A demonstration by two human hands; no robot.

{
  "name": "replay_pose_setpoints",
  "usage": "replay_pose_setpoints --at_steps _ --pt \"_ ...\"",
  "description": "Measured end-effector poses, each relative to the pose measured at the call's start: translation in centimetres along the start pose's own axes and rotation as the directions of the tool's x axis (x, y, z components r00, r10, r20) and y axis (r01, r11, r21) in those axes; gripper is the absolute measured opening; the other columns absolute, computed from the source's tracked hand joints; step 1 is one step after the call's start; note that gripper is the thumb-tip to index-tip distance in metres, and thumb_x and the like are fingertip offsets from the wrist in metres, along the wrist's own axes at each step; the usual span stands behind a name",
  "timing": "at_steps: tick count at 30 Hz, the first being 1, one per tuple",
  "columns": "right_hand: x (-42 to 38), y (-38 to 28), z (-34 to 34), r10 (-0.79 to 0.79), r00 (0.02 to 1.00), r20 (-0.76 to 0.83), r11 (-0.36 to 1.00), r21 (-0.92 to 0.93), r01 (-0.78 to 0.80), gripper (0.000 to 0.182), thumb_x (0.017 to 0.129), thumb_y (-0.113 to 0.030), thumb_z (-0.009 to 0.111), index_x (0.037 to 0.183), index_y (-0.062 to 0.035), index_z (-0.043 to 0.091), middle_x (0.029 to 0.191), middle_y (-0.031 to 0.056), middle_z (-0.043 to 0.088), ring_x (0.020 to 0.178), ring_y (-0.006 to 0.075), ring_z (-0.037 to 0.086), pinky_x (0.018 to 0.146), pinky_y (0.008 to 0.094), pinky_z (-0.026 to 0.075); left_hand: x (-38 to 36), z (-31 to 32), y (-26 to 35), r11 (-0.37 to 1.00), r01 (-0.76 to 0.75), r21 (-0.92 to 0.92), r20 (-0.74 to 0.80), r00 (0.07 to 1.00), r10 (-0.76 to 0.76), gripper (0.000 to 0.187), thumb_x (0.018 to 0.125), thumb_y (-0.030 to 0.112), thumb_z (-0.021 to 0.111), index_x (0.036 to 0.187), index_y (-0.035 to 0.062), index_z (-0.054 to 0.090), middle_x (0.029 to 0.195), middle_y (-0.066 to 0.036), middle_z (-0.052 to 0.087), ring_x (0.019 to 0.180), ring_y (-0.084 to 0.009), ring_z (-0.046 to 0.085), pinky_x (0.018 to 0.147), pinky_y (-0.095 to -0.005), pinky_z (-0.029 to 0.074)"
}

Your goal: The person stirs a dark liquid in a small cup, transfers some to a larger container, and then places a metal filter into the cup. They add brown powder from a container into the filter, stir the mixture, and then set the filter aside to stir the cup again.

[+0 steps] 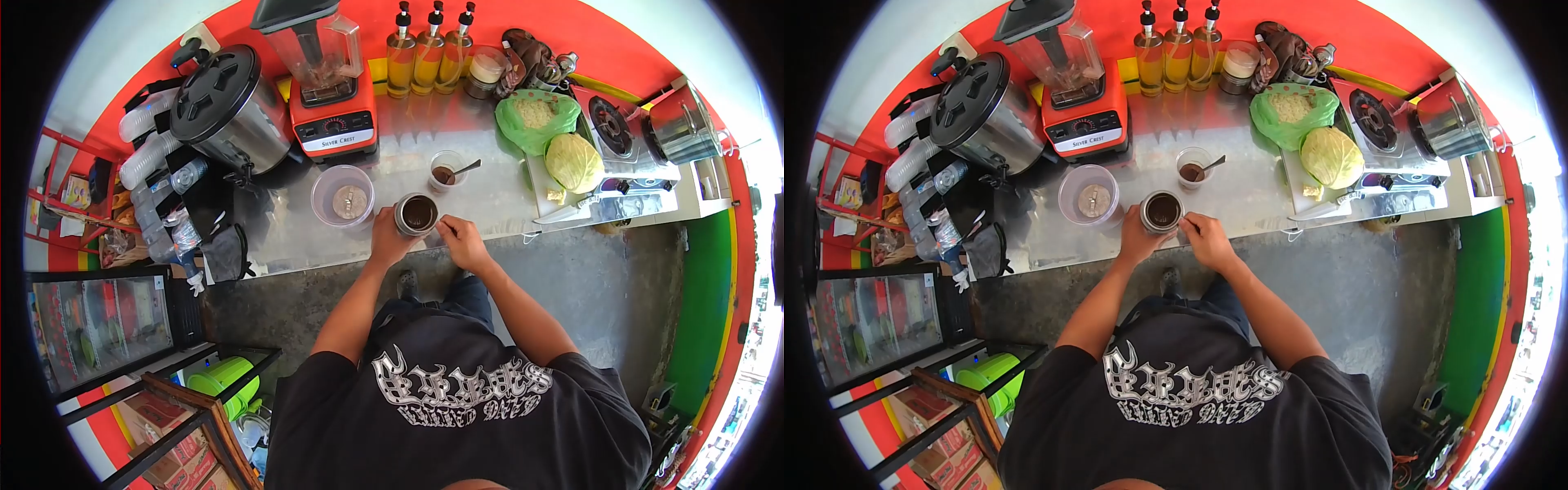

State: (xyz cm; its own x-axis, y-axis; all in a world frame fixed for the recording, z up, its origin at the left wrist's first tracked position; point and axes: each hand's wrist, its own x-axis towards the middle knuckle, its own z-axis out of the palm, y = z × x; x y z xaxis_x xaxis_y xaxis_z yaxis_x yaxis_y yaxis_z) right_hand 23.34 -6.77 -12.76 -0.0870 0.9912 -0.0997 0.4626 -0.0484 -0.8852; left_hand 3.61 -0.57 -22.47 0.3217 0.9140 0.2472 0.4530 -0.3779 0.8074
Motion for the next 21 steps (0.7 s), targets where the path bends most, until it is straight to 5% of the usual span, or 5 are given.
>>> replay_pose_setpoints --at_steps 5,7,14,16,21 --pt "0.01 0.22 -0.15 -0.045 0.999 0.000 0.999 0.005 0.045 0.025 0.106 -0.018 0.061 0.096 0.0044 0.061 0.084 0.0263 0.060 0.073 0.0434 0.051 0.071 0.0439 0.047 -0.13 0.03 0.09 1.000 -0.013 0.013 -0.016 1.000 0.013 0.059 0.067 0.031 0.098 0.116 0.0093 0.073 0.111 -0.009 0.074 0.111 -0.0333 0.065 0.098 -0.0466 0.050" --pt "0.18 0.09 0.06 -0.108 0.991 -0.074 0.994 -0.024 0.106 0.029 0.106 -0.019 0.060 0.091 0.0049 0.058 0.075 0.0211 0.056 0.066 0.0304 0.048 0.067 0.0425 0.046 -0.12 0.28 -0.06 0.999 -0.010 0.034 -0.016 1.000 0.010 0.060 0.067 0.032 0.098 0.117 0.0094 0.072 0.112 -0.009 0.074 0.112 -0.0333 0.064 0.098 -0.0465 0.050" --pt "0.40 -0.13 -0.12 -0.051 0.993 -0.104 0.998 0.020 0.053 0.030 0.107 -0.019 0.060 0.090 0.0050 0.056 0.075 0.0211 0.054 0.068 0.0301 0.044 0.067 0.0419 0.045 -0.14 -0.06 0.47 0.999 0.011 0.040 -0.032 0.999 -0.010 0.057 0.069 0.035 0.097 0.115 0.0111 0.074 0.112 -0.006 0.075 0.107 -0.0304 0.065 0.096 -0.0444 0.051" --pt "0.23 -0.31 -0.45 -0.086 0.996 0.040 0.996 -0.020 0.087 0.029 0.107 -0.019 0.061 0.091 0.0046 0.058 0.074 0.0199 0.054 0.066 0.0282 0.045 0.066 0.0417 0.045 -0.12 -0.01 0.06 0.998 -0.004 0.055 -0.034 0.999 0.006 0.056 0.069 0.034 0.097 0.115 0.0113 0.074 0.112 -0.006 0.075 0.107 -0.0304 0.065 0.096 -0.0441 0.051" --pt "0.30 0.00 -0.12 -0.081 0.996 -0.037 0.997 0.014 0.082 0.029 0.107 -0.020 0.061 0.091 0.0044 0.059 0.072 0.0187 0.054 0.065 0.0255 0.046 0.065 0.0415 0.045 -0.12 0.18 0.05 0.999 0.001 0.033 -0.043 0.999 0.000 0.054 0.070 0.032 0.096 0.114 0.0113 0.074 0.113 -0.006 0.075 0.107 -0.0306 0.065 0.096 -0.0435 0.051"
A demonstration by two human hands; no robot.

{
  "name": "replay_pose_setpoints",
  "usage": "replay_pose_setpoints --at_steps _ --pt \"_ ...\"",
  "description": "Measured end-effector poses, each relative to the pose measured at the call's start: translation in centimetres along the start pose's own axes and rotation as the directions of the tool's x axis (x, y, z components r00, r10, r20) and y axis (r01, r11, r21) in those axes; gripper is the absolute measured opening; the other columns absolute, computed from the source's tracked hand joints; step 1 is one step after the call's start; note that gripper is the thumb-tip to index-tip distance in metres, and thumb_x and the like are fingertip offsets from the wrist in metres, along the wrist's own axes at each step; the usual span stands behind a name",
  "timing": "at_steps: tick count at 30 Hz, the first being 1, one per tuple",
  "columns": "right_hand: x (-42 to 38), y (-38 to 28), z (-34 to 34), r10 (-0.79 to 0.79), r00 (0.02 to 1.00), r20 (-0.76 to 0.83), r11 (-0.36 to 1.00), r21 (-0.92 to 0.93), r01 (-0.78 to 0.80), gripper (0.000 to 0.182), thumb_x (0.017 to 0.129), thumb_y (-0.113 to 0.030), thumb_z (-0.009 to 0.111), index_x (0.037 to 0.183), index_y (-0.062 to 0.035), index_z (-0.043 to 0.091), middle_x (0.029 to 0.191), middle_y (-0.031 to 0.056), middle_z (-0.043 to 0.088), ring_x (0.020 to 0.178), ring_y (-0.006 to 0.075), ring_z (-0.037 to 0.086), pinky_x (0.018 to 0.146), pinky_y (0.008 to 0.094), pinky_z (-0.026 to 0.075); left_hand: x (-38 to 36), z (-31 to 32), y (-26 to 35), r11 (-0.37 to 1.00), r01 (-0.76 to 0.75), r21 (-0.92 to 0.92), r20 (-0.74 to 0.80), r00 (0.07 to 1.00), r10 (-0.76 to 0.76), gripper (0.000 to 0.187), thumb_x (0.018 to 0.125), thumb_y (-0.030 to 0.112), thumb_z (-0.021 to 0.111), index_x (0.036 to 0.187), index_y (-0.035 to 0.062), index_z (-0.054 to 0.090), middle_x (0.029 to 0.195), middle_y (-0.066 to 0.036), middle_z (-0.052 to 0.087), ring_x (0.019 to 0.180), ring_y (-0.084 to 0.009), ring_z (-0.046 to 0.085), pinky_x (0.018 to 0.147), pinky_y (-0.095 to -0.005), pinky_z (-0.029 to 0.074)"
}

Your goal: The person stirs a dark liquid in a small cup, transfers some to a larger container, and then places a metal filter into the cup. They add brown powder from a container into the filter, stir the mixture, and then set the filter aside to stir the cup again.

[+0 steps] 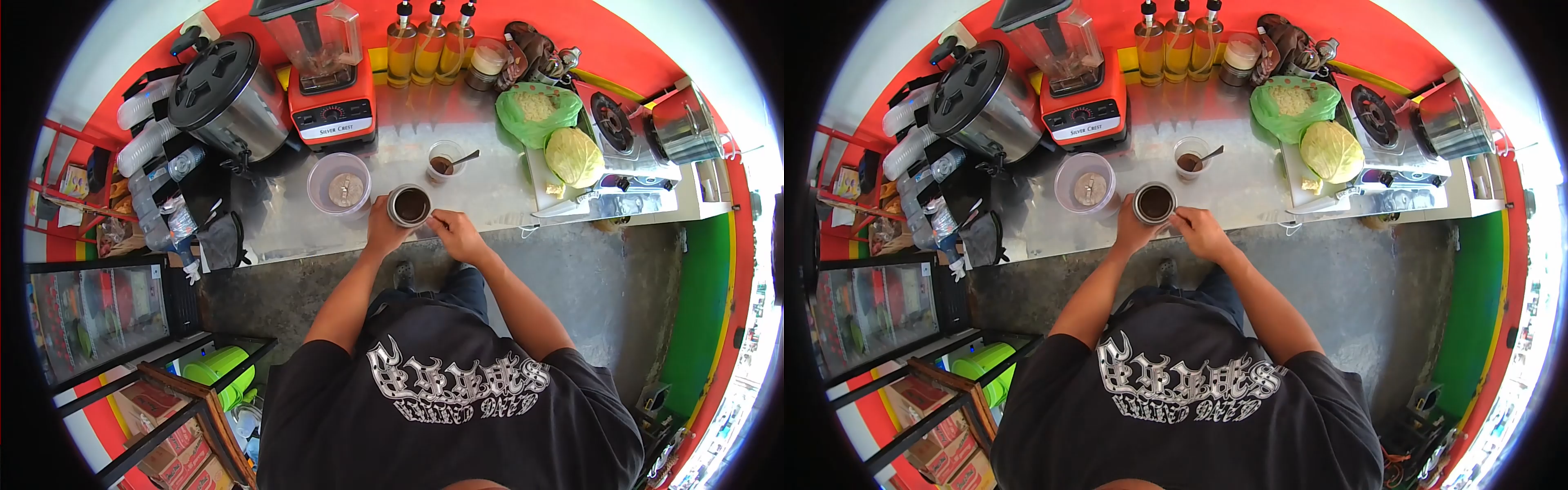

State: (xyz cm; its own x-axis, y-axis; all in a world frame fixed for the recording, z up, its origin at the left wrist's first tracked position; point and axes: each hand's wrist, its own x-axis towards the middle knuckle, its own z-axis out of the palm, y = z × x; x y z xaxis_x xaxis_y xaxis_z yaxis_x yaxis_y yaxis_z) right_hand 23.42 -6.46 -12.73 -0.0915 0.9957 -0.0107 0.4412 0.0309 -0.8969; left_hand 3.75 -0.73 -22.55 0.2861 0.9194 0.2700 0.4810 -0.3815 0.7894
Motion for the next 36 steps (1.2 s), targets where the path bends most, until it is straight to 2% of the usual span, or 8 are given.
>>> replay_pose_setpoints --at_steps 5,7,26,28,31,32,34,36 --pt "0.3 -0.4 -0.1 0.054 0.993 -0.102 0.998 -0.021 -0.057 0.031 0.107 -0.021 0.061 0.090 0.0045 0.059 0.070 0.0162 0.053 0.064 0.0229 0.046 0.065 0.0411 0.045 0.2 -0.4 0.9 0.999 0.039 -0.035 -0.014 0.999 -0.040 0.050 0.072 0.034 0.094 0.112 0.0113 0.074 0.113 -0.006 0.075 0.108 -0.0303 0.064 0.098 -0.0433 0.049" --pt "0.4 0.0 -0.2 -0.004 0.995 0.098 0.999 -0.042 0.009 0.031 0.108 -0.021 0.060 0.091 0.0046 0.061 0.068 0.0150 0.053 0.064 0.0224 0.047 0.064 0.0410 0.044 0.1 -0.1 0.1 1.000 0.002 -0.004 0.000 1.000 -0.002 0.052 0.072 0.034 0.095 0.112 0.0106 0.074 0.113 -0.007 0.075 0.108 -0.0307 0.064 0.098 -0.0434 0.049" --pt "0.2 -0.2 -0.1 -0.035 0.998 0.059 0.998 -0.045 0.038 0.028 0.107 -0.019 0.061 0.090 0.0038 0.059 0.070 0.0159 0.052 0.066 0.0204 0.047 0.065 0.0397 0.045 0.1 -0.1 -0.5 1.000 -0.007 -0.014 0.027 1.000 0.007 0.060 0.069 0.030 0.097 0.118 0.0074 0.071 0.114 -0.010 0.074 0.109 -0.0321 0.064 0.099 -0.0441 0.049" --pt "0.3 -0.9 -0.3 0.058 0.998 -0.020 0.998 -0.027 -0.058 0.027 0.105 -0.020 0.061 0.093 0.0040 0.064 0.085 0.0278 0.064 0.077 0.0477 0.057 0.072 0.0483 0.048 0.2 -0.6 0.7 0.999 0.037 0.006 0.038 0.999 -0.038 0.055 0.071 0.031 0.096 0.116 0.0088 0.072 0.114 -0.009 0.074 0.108 -0.0309 0.064 0.099 -0.0431 0.049" --pt "0.2 -0.7 -0.2 0.007 0.998 0.055 0.997 -0.082 -0.003 0.027 0.105 -0.020 0.061 0.094 0.0042 0.064 0.085 0.0281 0.064 0.078 0.0482 0.057 0.072 0.0481 0.048 0.0 -0.2 0.4 0.997 0.048 -0.059 0.003 0.999 -0.048 0.054 0.072 0.033 0.096 0.114 0.0094 0.073 0.113 -0.008 0.074 0.108 -0.0303 0.065 0.098 -0.0430 0.050" --pt "0.2 -0.6 0.0 0.010 0.998 0.054 0.997 -0.080 -0.006 0.027 0.105 -0.020 0.061 0.094 0.0042 0.064 0.085 0.0281 0.064 0.078 0.0482 0.057 0.072 0.0481 0.048 -0.1 -0.1 0.1 0.997 0.049 -0.058 0.006 0.999 -0.049 0.054 0.072 0.033 0.096 0.114 0.0094 0.073 0.113 -0.008 0.074 0.108 -0.0303 0.065 0.098 -0.0430 0.050" --pt "0.3 -0.4 0.1 0.033 0.999 -0.030 0.999 -0.015 -0.034 0.030 0.107 -0.020 0.060 0.090 0.0043 0.058 0.072 0.0195 0.053 0.065 0.0265 0.047 0.066 0.0411 0.045 0.0 0.0 -0.1 0.999 0.029 -0.023 0.007 1.000 -0.029 0.054 0.071 0.033 0.096 0.114 0.0095 0.073 0.113 -0.008 0.074 0.108 -0.0303 0.065 0.098 -0.0431 0.050" --pt "0.3 -0.5 0.0 -0.013 1.000 0.000 1.000 -0.029 0.013 0.029 0.106 -0.019 0.060 0.090 0.0044 0.058 0.072 0.0199 0.053 0.064 0.0272 0.046 0.065 0.0412 0.045 0.1 0.2 -0.5 1.000 0.011 -0.009 0.010 1.000 -0.010 0.054 0.071 0.033 0.096 0.114 0.0096 0.073 0.113 -0.008 0.074 0.108 -0.0301 0.065 0.097 -0.0430 0.051"
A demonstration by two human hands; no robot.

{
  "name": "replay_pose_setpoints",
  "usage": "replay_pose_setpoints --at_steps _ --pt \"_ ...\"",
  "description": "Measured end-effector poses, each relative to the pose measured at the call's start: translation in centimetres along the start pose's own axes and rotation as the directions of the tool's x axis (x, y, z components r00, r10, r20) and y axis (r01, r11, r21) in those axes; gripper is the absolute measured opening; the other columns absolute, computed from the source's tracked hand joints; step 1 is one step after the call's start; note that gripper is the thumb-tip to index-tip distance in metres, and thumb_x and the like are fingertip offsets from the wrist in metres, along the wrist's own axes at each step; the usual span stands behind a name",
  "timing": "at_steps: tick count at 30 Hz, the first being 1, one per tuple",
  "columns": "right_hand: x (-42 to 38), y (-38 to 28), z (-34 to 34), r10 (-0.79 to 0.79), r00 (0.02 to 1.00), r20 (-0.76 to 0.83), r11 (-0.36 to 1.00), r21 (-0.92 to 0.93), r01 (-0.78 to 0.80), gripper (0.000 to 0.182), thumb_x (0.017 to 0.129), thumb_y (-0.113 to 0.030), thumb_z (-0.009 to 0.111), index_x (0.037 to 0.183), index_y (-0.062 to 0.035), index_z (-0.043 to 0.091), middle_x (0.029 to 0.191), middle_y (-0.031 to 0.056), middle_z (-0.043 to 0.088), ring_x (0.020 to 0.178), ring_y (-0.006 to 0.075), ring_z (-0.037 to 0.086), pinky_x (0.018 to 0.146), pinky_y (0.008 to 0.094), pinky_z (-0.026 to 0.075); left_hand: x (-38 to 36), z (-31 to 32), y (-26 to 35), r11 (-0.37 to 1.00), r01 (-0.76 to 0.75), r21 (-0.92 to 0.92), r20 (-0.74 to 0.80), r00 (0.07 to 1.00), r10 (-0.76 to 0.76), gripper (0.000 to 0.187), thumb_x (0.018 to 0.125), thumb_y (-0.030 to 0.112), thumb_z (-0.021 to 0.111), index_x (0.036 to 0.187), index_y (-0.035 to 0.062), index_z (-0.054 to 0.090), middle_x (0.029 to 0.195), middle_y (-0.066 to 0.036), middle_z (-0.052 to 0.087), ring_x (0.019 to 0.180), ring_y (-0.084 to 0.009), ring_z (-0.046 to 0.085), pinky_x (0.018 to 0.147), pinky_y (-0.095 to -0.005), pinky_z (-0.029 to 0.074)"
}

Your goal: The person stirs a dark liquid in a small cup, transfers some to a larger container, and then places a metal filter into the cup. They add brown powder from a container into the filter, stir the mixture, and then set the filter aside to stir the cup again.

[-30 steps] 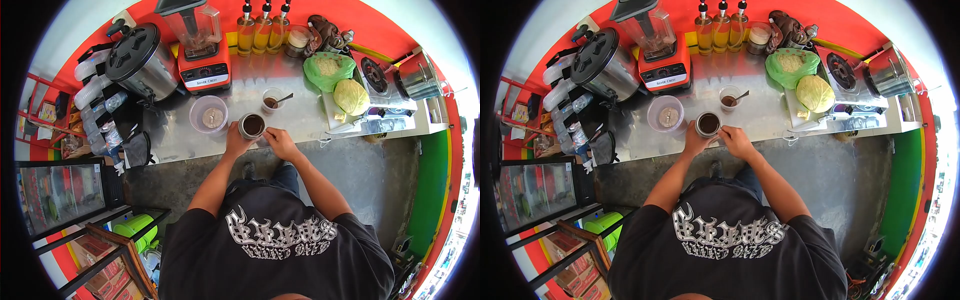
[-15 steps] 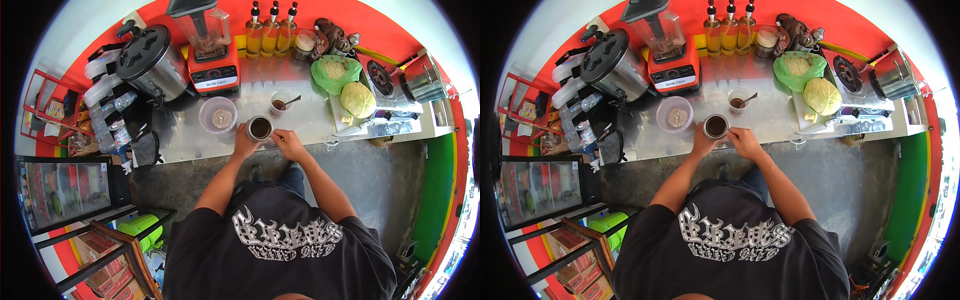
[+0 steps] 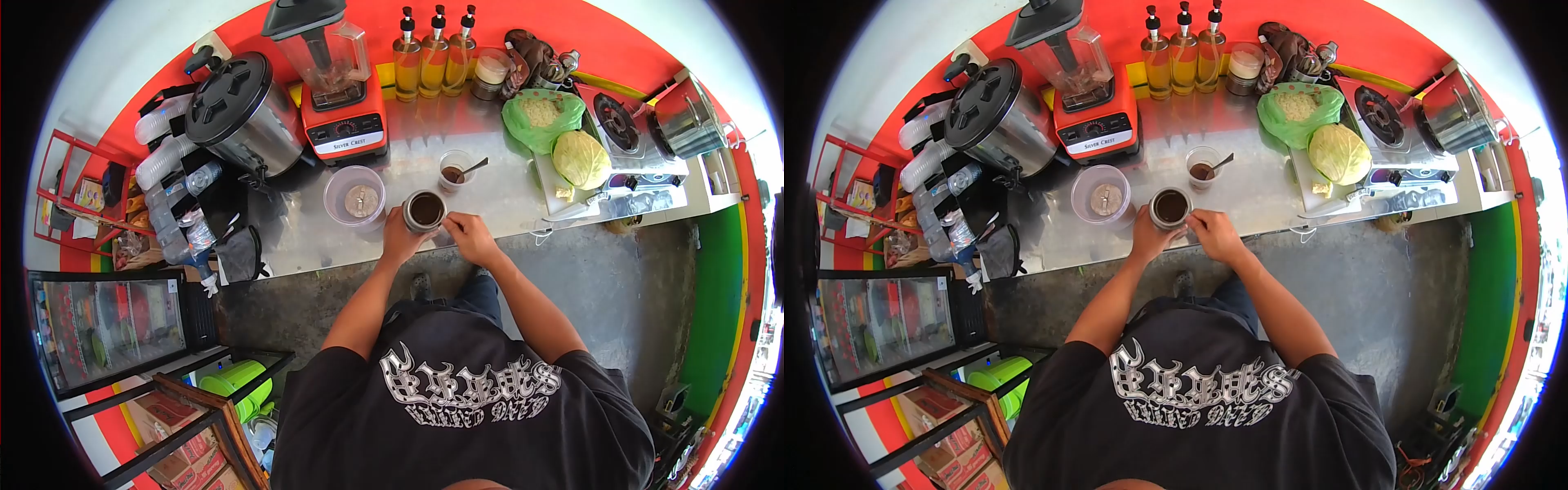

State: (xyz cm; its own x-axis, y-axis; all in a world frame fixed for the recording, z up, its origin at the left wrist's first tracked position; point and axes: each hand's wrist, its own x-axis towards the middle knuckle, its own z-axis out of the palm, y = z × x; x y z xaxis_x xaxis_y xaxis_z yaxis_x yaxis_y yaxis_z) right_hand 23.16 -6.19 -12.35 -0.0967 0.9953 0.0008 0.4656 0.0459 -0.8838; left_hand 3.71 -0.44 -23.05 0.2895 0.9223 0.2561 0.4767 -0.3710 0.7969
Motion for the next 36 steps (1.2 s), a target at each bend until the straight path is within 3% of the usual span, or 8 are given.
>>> replay_pose_setpoints --at_steps 9,18,20,22,23,29,31,36 --pt "0.1 0.1 0.2 -0.005 1.000 -0.031 1.000 -0.024 0.005 0.029 0.106 -0.020 0.061 0.090 0.0049 0.059 0.072 0.0211 0.052 0.065 0.0275 0.042 0.065 0.0414 0.044 -0.1 0.0 0.2 0.999 -0.042 -0.007 0.025 0.999 0.042 0.053 0.070 0.031 0.097 0.113 0.0094 0.074 0.114 -0.009 0.075 0.107 -0.0300 0.069 0.095 -0.0416 0.053" --pt "0.5 0.4 0.2 0.015 0.999 -0.033 1.000 0.028 -0.014 0.030 0.106 -0.021 0.062 0.091 0.0047 0.059 0.069 0.0180 0.050 0.063 0.0241 0.042 0.063 0.0408 0.044 -0.1 -0.4 0.9 0.992 0.127 -0.012 0.007 0.992 -0.127 0.070 0.066 0.032 0.099 0.124 0.0090 0.068 0.118 -0.011 0.073 0.115 -0.0332 0.065 0.101 -0.0458 0.051" --pt "0.5 0.3 0.1 -0.043 0.999 -0.016 0.999 0.013 0.043 0.030 0.106 -0.021 0.062 0.090 0.0045 0.059 0.068 0.0163 0.049 0.062 0.0220 0.042 0.063 0.0404 0.043 -0.3 0.3 -0.7 1.000 0.015 0.026 0.076 0.997 -0.017 0.073 0.066 0.033 0.099 0.127 0.0086 0.067 0.118 -0.012 0.073 0.116 -0.0337 0.065 0.101 -0.0465 0.051" --pt "0.6 -0.1 -0.2 0.086 0.995 -0.045 0.996 0.003 -0.086 0.029 0.106 -0.023 0.061 0.094 0.0035 0.065 0.079 0.0265 0.061 0.070 0.0440 0.054 0.069 0.0454 0.048 -0.2 -0.5 1.0 0.998 0.065 -0.001 0.042 0.997 -0.065 0.073 0.067 0.033 0.098 0.127 0.0086 0.067 0.117 -0.012 0.073 0.115 -0.0338 0.065 0.101 -0.0465 0.051" --pt "0.6 -0.1 -0.2 0.085 0.995 -0.043 0.996 0.002 -0.085 0.029 0.106 -0.023 0.061 0.094 0.0035 0.065 0.079 0.0265 0.061 0.070 0.0440 0.054 0.069 0.0454 0.048 -0.1 -1.0 1.8 0.993 0.113 -0.030 0.007 0.994 -0.113 0.072 0.067 0.034 0.098 0.127 0.0086 0.067 0.117 -0.012 0.073 0.115 -0.0339 0.065 0.101 -0.0466 0.051" --pt "1.2 2.1 -0.4 0.113 0.993 0.019 0.992 0.060 -0.114 0.034 0.107 -0.026 0.062 0.089 0.0031 0.061 0.070 0.0172 0.053 0.063 0.0229 0.046 0.063 0.0391 0.043 -0.1 -0.9 1.7 0.990 0.141 0.007 0.024 0.990 -0.142 0.077 0.066 0.036 0.099 0.129 0.0081 0.065 0.116 -0.013 0.073 0.114 -0.0355 0.066 0.099 -0.0468 0.051" --pt "1.4 2.1 -0.7 0.173 0.982 0.076 0.957 0.224 -0.186 0.039 0.112 -0.028 0.055 0.085 -0.0001 0.057 0.072 -0.0011 0.049 0.068 0.0096 0.040 0.062 0.0294 0.037 0.1 -1.0 1.8 0.989 0.150 0.017 0.034 0.988 -0.150 0.081 0.065 0.037 0.100 0.130 0.0080 0.063 0.116 -0.014 0.073 0.113 -0.0362 0.066 0.099 -0.0471 0.052" --pt "1.9 -0.2 -2.1 0.155 0.983 0.102 0.876 0.446 -0.185 0.038 0.114 -0.029 0.053 0.086 -0.0039 0.057 0.077 -0.0033 0.048 0.070 0.0070 0.039 0.063 0.0264 0.035 0.0 -1.1 1.1 0.986 0.125 -0.106 0.031 0.992 -0.123 0.096 0.060 0.041 0.102 0.138 0.0077 0.055 0.118 -0.016 0.071 0.114 -0.0386 0.066 0.097 -0.0481 0.051"
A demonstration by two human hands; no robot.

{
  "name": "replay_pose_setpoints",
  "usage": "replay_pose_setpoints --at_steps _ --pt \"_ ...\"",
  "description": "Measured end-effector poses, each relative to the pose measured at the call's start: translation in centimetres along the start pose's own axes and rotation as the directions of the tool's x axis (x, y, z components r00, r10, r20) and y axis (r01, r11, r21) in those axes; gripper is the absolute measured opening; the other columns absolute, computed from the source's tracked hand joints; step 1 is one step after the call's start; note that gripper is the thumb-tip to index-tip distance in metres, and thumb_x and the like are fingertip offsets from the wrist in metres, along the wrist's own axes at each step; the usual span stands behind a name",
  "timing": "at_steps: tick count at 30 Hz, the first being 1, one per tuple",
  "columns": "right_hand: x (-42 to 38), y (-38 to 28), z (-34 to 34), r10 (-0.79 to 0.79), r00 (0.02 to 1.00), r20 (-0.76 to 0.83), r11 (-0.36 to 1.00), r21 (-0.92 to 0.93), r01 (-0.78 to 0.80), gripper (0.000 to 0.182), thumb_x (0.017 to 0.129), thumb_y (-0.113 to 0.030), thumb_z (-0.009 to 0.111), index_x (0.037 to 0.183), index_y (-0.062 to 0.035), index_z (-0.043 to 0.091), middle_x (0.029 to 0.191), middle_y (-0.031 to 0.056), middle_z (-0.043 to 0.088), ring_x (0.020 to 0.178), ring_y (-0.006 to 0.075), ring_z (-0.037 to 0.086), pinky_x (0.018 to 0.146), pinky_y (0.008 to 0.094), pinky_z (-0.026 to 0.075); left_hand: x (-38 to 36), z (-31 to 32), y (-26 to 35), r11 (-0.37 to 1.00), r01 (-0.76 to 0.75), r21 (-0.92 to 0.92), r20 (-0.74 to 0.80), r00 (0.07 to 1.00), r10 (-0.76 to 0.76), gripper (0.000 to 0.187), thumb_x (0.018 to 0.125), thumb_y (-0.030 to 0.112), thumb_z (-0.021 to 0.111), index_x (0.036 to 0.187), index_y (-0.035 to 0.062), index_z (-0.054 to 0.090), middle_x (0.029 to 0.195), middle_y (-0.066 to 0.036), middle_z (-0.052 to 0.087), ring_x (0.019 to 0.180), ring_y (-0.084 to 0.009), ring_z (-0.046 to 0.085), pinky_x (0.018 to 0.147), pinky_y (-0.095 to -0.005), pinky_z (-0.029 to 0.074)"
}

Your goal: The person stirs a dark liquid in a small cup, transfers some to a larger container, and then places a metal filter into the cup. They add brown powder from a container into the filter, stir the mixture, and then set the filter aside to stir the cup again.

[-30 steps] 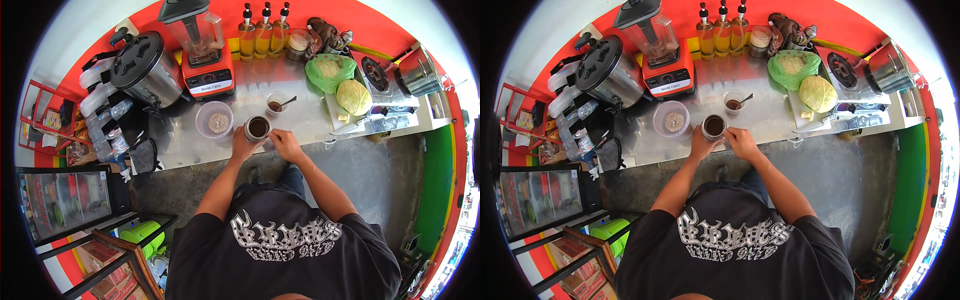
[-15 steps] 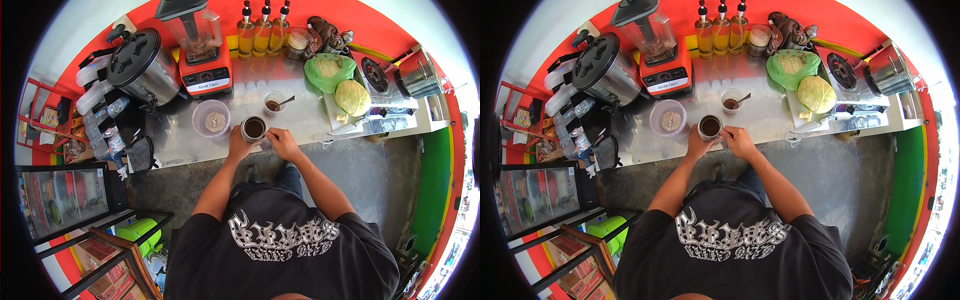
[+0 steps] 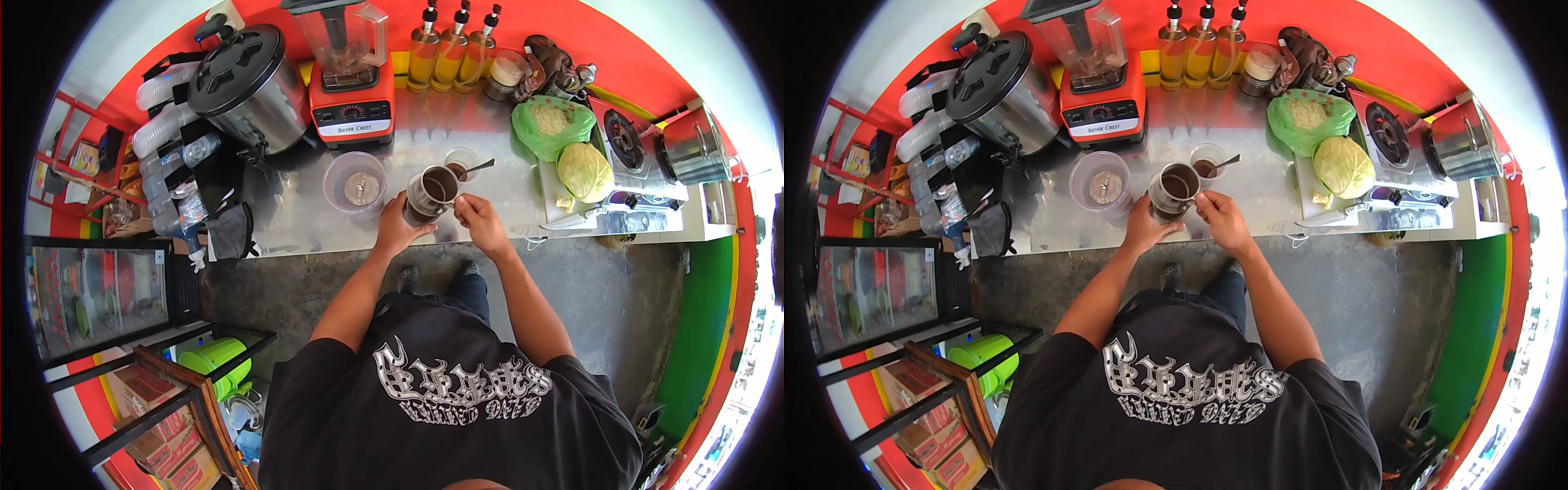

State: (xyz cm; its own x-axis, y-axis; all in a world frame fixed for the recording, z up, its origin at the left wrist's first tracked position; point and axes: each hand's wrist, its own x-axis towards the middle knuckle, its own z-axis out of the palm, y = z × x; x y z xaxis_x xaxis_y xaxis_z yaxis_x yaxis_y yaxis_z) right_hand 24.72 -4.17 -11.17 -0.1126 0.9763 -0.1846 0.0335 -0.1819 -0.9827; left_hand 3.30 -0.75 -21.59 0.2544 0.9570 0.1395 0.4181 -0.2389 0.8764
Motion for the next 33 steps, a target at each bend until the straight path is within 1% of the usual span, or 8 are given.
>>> replay_pose_setpoints --at_steps 6,13,15,18,21,28,30,33 --pt "-0.1 -2.9 -0.1 -0.099 0.995 0.004 0.995 0.013 0.099 0.036 0.114 -0.026 0.054 0.087 -0.0032 0.056 0.078 -0.0032 0.049 0.071 0.0074 0.041 0.065 0.0276 0.037 -0.1 -0.1 -0.4 1.000 0.007 0.009 0.002 1.000 -0.007 0.099 0.062 0.041 0.102 0.141 0.0080 0.053 0.121 -0.017 0.070 0.116 -0.0370 0.066 0.098 -0.0479 0.051" --pt "-0.3 1.0 0.6 -0.065 0.997 -0.041 0.953 -0.298 0.050 0.040 0.112 -0.030 0.056 0.086 0.0004 0.056 0.074 -0.0013 0.050 0.072 0.0090 0.044 0.066 0.0299 0.040 0.1 -0.1 -0.7 1.000 -0.011 -0.020 -0.008 1.000 0.011 0.089 0.065 0.034 0.100 0.138 0.0075 0.057 0.119 -0.017 0.071 0.113 -0.0376 0.066 0.098 -0.0471 0.051" --pt "-0.5 1.7 1.0 -0.073 0.995 -0.071 0.926 -0.375 0.041 0.035 0.109 -0.024 0.060 0.088 0.0037 0.058 0.069 0.0115 0.050 0.066 0.0170 0.042 0.063 0.0361 0.042 -0.1 -0.2 -0.2 1.000 -0.026 -0.010 -0.048 0.999 0.026 0.076 0.064 0.033 0.100 0.126 0.0059 0.065 0.114 -0.015 0.072 0.110 -0.0334 0.069 0.094 -0.0444 0.054" --pt "-0.6 2.2 1.3 -0.076 0.996 -0.037 0.905 -0.421 0.054 0.032 0.108 -0.023 0.060 0.092 0.0042 0.060 0.072 0.0187 0.053 0.066 0.0244 0.044 0.066 0.0394 0.045 0.0 -0.3 0.1 0.999 -0.048 -0.025 -0.029 0.998 0.047 0.075 0.064 0.031 0.100 0.127 0.0069 0.065 0.113 -0.014 0.073 0.109 -0.0330 0.069 0.095 -0.0446 0.054" --pt "-0.6 2.2 1.8 -0.107 0.990 -0.090 0.907 -0.416 0.060 0.031 0.107 -0.023 0.061 0.092 0.0040 0.061 0.074 0.0213 0.054 0.066 0.0297 0.043 0.067 0.0409 0.045 0.0 -0.1 0.3 0.999 -0.035 -0.005 -0.045 0.998 0.035 0.073 0.065 0.029 0.100 0.125 0.0074 0.066 0.113 -0.013 0.073 0.107 -0.0330 0.069 0.094 -0.0447 0.054" --pt "-0.5 1.7 1.4 -0.159 0.987 -0.037 0.877 -0.465 0.124 0.029 0.107 -0.023 0.061 0.094 0.0039 0.063 0.076 0.0225 0.056 0.067 0.0311 0.043 0.067 0.0420 0.045 0.1 0.0 0.0 0.999 -0.046 0.006 -0.047 0.998 0.047 0.070 0.065 0.028 0.099 0.123 0.0071 0.067 0.111 -0.013 0.073 0.104 -0.0331 0.068 0.092 -0.0441 0.054" --pt "-0.5 1.5 1.3 -0.073 0.994 -0.077 0.902 -0.431 0.033 0.030 0.106 -0.022 0.061 0.093 0.0041 0.062 0.076 0.0232 0.056 0.067 0.0320 0.044 0.067 0.0424 0.045 0.0 0.0 0.0 0.998 -0.065 -0.008 -0.063 0.996 0.065 0.068 0.065 0.028 0.099 0.121 0.0066 0.068 0.109 -0.013 0.073 0.104 -0.0328 0.068 0.092 -0.0435 0.054" --pt "-0.6 1.2 1.4 -0.081 0.997 -0.001 0.875 -0.479 0.071 0.030 0.107 -0.022 0.061 0.093 0.0043 0.062 0.076 0.0237 0.057 0.066 0.0327 0.044 0.066 0.0427 0.045 0.0 0.0 0.1 0.998 -0.056 0.033 -0.036 0.998 0.057 0.066 0.065 0.028 0.100 0.120 0.0060 0.069 0.108 -0.013 0.074 0.103 -0.0327 0.068 0.091 -0.0435 0.054"
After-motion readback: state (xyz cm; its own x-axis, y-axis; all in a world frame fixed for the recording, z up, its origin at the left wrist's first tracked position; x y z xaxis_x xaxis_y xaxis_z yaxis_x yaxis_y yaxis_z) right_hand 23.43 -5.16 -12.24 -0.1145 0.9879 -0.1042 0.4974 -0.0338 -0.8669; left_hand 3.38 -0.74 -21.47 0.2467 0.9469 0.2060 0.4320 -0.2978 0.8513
